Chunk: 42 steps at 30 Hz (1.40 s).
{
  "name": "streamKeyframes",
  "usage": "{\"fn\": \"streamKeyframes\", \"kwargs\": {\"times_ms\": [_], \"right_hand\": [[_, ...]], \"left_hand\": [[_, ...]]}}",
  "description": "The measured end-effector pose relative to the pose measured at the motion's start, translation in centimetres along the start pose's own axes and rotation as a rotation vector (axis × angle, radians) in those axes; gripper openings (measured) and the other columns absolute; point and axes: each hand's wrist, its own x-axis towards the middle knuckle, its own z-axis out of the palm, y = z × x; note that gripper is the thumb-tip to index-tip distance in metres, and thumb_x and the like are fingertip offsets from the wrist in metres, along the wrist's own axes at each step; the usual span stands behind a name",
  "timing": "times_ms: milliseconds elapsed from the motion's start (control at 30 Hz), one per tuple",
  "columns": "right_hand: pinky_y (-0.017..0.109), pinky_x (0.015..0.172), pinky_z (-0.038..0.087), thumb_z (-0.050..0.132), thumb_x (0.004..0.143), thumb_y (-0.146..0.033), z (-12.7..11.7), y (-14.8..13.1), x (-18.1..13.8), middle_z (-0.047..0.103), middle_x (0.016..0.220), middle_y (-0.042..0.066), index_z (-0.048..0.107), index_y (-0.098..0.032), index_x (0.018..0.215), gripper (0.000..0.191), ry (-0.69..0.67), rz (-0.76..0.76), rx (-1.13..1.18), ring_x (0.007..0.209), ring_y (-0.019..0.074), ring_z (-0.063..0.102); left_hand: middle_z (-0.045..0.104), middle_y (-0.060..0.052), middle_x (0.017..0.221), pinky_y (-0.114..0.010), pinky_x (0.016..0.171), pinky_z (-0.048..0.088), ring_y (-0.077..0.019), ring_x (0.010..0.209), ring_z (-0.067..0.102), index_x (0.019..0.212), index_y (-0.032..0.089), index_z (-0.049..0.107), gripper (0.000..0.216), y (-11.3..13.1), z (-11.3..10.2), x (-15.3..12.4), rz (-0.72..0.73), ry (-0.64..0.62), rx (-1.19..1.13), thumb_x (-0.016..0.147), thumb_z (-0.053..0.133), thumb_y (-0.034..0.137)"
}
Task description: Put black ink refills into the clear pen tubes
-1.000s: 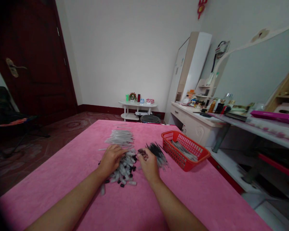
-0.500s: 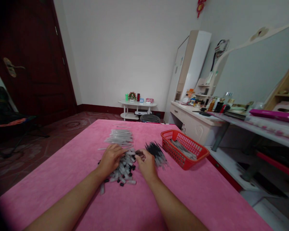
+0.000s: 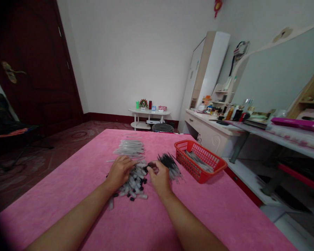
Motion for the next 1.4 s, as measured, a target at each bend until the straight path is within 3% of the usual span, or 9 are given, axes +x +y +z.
{"fn": "streamKeyframes", "kwargs": {"times_ms": [433, 633, 833, 1033, 1200, 1333, 1400], "right_hand": [[0.025, 0.064, 0.044, 0.055, 0.076, -0.020, -0.23, -0.18, -0.18, 0.064, 0.078, 0.003, 0.063, -0.018, 0.080, 0.009, -0.017, -0.127, -0.170, 0.070, 0.0153, 0.058], [0.025, 0.062, 0.044, 0.056, 0.076, -0.023, -0.10, 0.28, -0.12, 0.065, 0.076, 0.002, 0.064, -0.019, 0.079, 0.010, -0.024, -0.081, -0.149, 0.068, 0.0157, 0.058], [0.022, 0.052, 0.037, 0.044, 0.087, -0.039, -0.28, 0.48, -0.15, 0.057, 0.054, -0.001, 0.060, -0.018, 0.062, 0.037, -0.084, -0.003, -0.241, 0.051, 0.0127, 0.052], [0.021, 0.058, 0.039, 0.056, 0.080, -0.034, -0.49, 0.04, -0.19, 0.065, 0.071, 0.000, 0.061, -0.020, 0.082, 0.015, -0.033, -0.061, -0.318, 0.063, 0.0136, 0.057], [0.021, 0.056, 0.036, 0.044, 0.088, -0.038, -0.68, 0.08, -0.25, 0.059, 0.060, -0.002, 0.058, -0.020, 0.068, 0.031, -0.097, -0.047, -0.409, 0.057, 0.0128, 0.054], [0.021, 0.063, 0.037, 0.052, 0.084, -0.035, -0.66, 0.14, -0.22, 0.063, 0.076, 0.000, 0.059, -0.020, 0.081, 0.017, -0.073, -0.112, -0.400, 0.069, 0.0138, 0.056], [0.021, 0.062, 0.036, 0.049, 0.086, -0.034, -0.64, 0.16, -0.19, 0.061, 0.071, 0.000, 0.058, -0.019, 0.074, 0.021, -0.093, -0.123, -0.413, 0.067, 0.0136, 0.054]], "left_hand": [[0.064, -0.005, 0.078, -0.036, 0.076, 0.034, -0.0213, 0.083, 0.048, 0.105, 0.024, 0.065, 0.036, 0.30, -0.20, 0.05, 0.036, -0.036, 0.052, 0.078, 0.048, 0.007], [0.063, -0.005, 0.076, -0.035, 0.073, 0.034, -0.0208, 0.081, 0.048, 0.099, 0.024, 0.066, 0.032, 0.31, -0.21, -0.01, 0.046, -0.029, 0.054, 0.078, 0.049, 0.007], [0.064, -0.005, 0.077, -0.036, 0.075, 0.034, -0.0211, 0.081, 0.048, 0.099, 0.024, 0.066, 0.031, 0.64, -0.36, -0.01, 0.045, -0.017, 0.069, 0.078, 0.049, 0.007], [0.064, -0.005, 0.076, -0.037, 0.074, 0.034, -0.0217, 0.081, 0.048, 0.100, 0.025, 0.066, 0.033, 0.48, -0.14, -0.03, 0.024, -0.010, 0.085, 0.078, 0.050, 0.008], [0.064, -0.005, 0.077, -0.037, 0.074, 0.035, -0.0217, 0.081, 0.049, 0.100, 0.025, 0.067, 0.034, 0.44, -0.12, -0.03, 0.019, -0.013, 0.071, 0.077, 0.050, 0.006], [0.065, -0.005, 0.077, -0.036, 0.074, 0.034, -0.0219, 0.081, 0.048, 0.098, 0.025, 0.067, 0.033, 0.51, -0.18, -0.01, 0.014, -0.011, 0.062, 0.077, 0.050, 0.006], [0.064, -0.005, 0.077, -0.036, 0.073, 0.034, -0.0218, 0.081, 0.048, 0.097, 0.025, 0.067, 0.032, 0.52, -0.18, -0.02, 0.017, -0.016, 0.061, 0.077, 0.050, 0.006]]}}
